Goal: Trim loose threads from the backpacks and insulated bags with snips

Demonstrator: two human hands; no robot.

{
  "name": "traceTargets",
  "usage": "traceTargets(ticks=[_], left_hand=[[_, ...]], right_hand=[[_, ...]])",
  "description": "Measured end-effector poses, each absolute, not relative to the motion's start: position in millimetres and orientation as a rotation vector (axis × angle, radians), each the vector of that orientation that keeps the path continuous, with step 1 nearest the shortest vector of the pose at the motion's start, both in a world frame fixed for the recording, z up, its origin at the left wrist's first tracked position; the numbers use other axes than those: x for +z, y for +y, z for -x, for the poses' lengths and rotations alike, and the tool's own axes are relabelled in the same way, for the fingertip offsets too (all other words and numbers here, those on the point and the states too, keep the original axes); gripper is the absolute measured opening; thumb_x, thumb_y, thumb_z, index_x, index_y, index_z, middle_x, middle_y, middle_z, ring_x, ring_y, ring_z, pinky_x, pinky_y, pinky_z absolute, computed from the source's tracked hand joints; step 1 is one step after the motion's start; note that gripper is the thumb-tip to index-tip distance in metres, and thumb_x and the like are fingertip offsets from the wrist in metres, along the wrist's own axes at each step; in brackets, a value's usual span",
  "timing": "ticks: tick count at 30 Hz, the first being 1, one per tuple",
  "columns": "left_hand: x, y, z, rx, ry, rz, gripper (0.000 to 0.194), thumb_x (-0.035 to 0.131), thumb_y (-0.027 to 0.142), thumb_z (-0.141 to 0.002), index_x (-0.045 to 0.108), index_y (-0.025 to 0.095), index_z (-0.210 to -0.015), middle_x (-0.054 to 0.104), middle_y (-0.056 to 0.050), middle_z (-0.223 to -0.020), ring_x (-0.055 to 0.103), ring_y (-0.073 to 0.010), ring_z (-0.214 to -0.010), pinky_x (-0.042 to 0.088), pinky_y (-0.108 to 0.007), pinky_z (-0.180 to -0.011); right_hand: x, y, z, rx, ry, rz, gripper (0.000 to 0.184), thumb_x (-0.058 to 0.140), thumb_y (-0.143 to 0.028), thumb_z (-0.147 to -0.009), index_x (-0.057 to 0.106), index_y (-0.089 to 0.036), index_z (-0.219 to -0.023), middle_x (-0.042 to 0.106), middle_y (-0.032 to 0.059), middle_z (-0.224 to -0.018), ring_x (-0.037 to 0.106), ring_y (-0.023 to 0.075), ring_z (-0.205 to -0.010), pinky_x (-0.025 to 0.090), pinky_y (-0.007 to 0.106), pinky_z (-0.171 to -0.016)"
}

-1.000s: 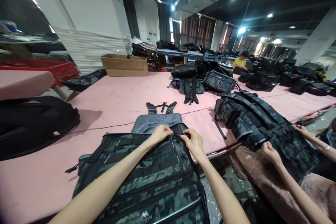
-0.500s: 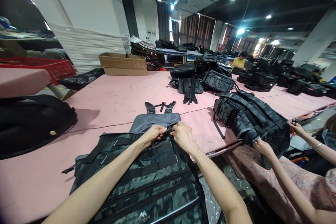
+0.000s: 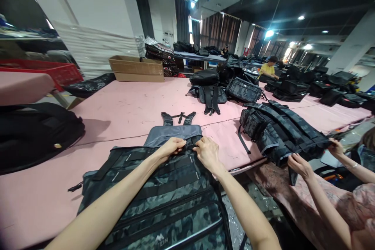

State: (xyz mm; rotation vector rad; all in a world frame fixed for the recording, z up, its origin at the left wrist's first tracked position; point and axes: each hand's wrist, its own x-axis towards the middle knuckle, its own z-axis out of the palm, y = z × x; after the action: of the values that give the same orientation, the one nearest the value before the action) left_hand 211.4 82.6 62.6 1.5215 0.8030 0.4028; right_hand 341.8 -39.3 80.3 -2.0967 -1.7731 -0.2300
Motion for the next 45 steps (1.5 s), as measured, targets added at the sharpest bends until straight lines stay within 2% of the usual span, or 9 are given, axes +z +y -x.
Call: traceTargets(ticks=[8,16,26,28,30,33,37,42,45], left_hand=[[63,81,-211,0.407,0.789,-1.537,0.047,0.063,0.058,-0.053,0.040,0.017,-0.049,0.037,0.006,-0.042,0.027,-0.0047,-0.040,0.017,-0.021,-0.043],[60,84,-211,0.430,0.800,-1.535,0.048,0.061,0.059,-0.056,0.038,0.017,-0.050,0.037,0.006,-0.043,0.026,-0.0041,-0.038,0.015,-0.020,-0.042],[57,85,-213,0.497,0.855,-1.652,0.047,0.056,0.060,-0.061,0.044,0.016,-0.051,0.042,0.003,-0.045,0.032,-0.0063,-0.039,0.023,-0.020,-0.041],[56,92,-211,0.592,0.931,-1.706,0.045,0.049,0.058,-0.070,0.052,0.014,-0.059,0.050,-0.001,-0.053,0.042,-0.0099,-0.046,0.030,-0.021,-0.045],[57,99,-207,0.725,1.021,-1.784,0.043,0.039,0.051,-0.079,0.060,0.013,-0.077,0.059,-0.008,-0.074,0.052,-0.0159,-0.065,0.039,-0.025,-0.056],[60,103,-203,0.842,1.095,-1.963,0.032,0.043,0.038,-0.082,0.061,0.021,-0.102,0.056,-0.009,-0.108,0.048,-0.0245,-0.098,0.038,-0.037,-0.080],[58,94,-203,0.787,1.047,-2.212,0.013,0.063,0.029,-0.071,0.068,0.026,-0.083,0.058,-0.006,-0.101,0.043,-0.0304,-0.104,0.027,-0.051,-0.090],[57,88,-203,0.792,0.838,-2.710,0.032,0.055,0.006,-0.072,0.066,0.029,-0.091,0.054,-0.007,-0.113,0.036,-0.0301,-0.117,0.018,-0.057,-0.095],[57,91,-204,0.777,0.631,-2.974,0.021,0.055,0.007,-0.072,0.067,0.024,-0.077,0.057,-0.007,-0.110,0.032,-0.0324,-0.122,0.011,-0.062,-0.097]], right_hand=[[81,-36,-338,-0.220,-1.853,2.129,0.010,0.056,-0.030,-0.084,0.064,-0.024,-0.089,0.059,0.0009,-0.095,0.054,0.0144,-0.088,0.036,0.025,-0.066],[76,-35,-341,-0.146,-1.775,2.136,0.012,0.055,-0.031,-0.085,0.064,-0.023,-0.088,0.059,0.0004,-0.091,0.056,0.0128,-0.085,0.034,0.023,-0.062],[79,-32,-339,-0.137,-1.778,2.225,0.015,0.053,-0.034,-0.086,0.064,-0.024,-0.087,0.059,0.0013,-0.089,0.057,0.0138,-0.083,0.032,0.024,-0.058],[79,-32,-339,-0.160,-1.770,2.234,0.014,0.053,-0.033,-0.087,0.064,-0.024,-0.086,0.059,0.0018,-0.089,0.057,0.0140,-0.084,0.033,0.024,-0.058],[78,-34,-341,-0.180,-1.749,2.227,0.014,0.053,-0.033,-0.087,0.064,-0.024,-0.087,0.059,0.0014,-0.090,0.057,0.0140,-0.084,0.033,0.024,-0.059],[78,-35,-343,-0.175,-1.721,2.232,0.015,0.053,-0.035,-0.087,0.063,-0.025,-0.091,0.059,0.0011,-0.091,0.057,0.0139,-0.083,0.034,0.024,-0.059],[80,-34,-342,-0.167,-1.712,2.262,0.017,0.052,-0.035,-0.087,0.064,-0.024,-0.093,0.059,0.0026,-0.093,0.057,0.0147,-0.085,0.035,0.024,-0.059],[80,-33,-341,-0.173,-1.720,2.273,0.016,0.053,-0.034,-0.086,0.064,-0.025,-0.092,0.059,0.0022,-0.092,0.058,0.0147,-0.083,0.034,0.024,-0.058],[79,-34,-341,-0.174,-1.730,2.268,0.016,0.053,-0.034,-0.086,0.064,-0.024,-0.091,0.060,0.0025,-0.091,0.058,0.0150,-0.083,0.034,0.024,-0.058]])
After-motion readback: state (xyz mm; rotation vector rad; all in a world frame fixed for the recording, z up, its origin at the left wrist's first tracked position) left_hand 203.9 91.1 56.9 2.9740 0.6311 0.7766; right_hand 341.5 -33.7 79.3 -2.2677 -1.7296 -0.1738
